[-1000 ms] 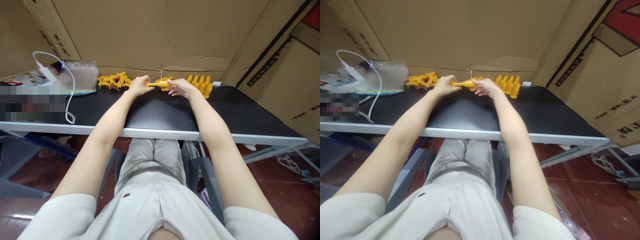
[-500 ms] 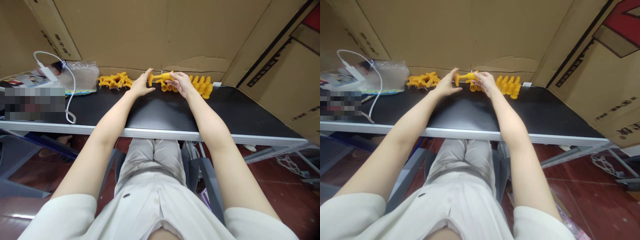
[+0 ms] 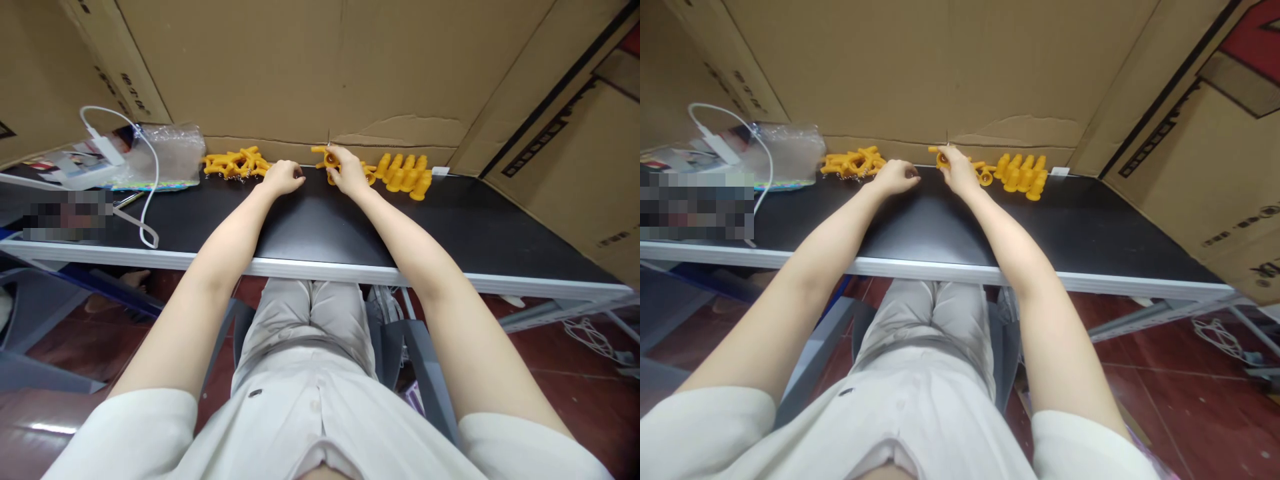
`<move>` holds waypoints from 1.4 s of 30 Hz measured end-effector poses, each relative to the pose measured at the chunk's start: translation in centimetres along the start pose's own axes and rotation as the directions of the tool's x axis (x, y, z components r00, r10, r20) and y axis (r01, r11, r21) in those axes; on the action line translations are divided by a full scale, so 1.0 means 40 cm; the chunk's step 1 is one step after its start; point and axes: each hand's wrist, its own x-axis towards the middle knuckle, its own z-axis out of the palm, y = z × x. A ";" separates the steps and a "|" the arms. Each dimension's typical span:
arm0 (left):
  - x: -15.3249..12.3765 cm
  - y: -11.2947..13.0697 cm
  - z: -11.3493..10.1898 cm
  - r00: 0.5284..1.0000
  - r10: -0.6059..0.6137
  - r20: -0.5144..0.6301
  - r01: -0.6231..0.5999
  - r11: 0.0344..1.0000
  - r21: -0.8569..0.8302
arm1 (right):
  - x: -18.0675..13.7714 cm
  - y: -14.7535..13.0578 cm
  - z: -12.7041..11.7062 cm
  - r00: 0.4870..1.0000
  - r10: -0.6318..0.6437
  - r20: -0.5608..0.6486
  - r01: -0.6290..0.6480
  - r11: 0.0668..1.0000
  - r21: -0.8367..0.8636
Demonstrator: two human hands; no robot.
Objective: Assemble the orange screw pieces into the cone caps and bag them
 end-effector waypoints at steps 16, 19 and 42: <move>0.002 -0.003 -0.002 1.000 0.020 0.022 -0.020 0.999 0.028 | 0.059 -0.012 0.102 0.956 0.087 0.281 0.019 0.935 -0.355; -0.002 0.002 -0.003 0.999 -0.004 0.039 0.004 1.000 0.009 | 0.058 -0.026 0.086 0.915 0.199 0.351 -0.056 0.924 -0.379; 0.007 -0.004 0.007 0.999 0.011 0.050 -0.012 1.000 0.006 | 0.057 0.133 0.008 0.941 0.292 -0.172 -0.314 0.942 -0.120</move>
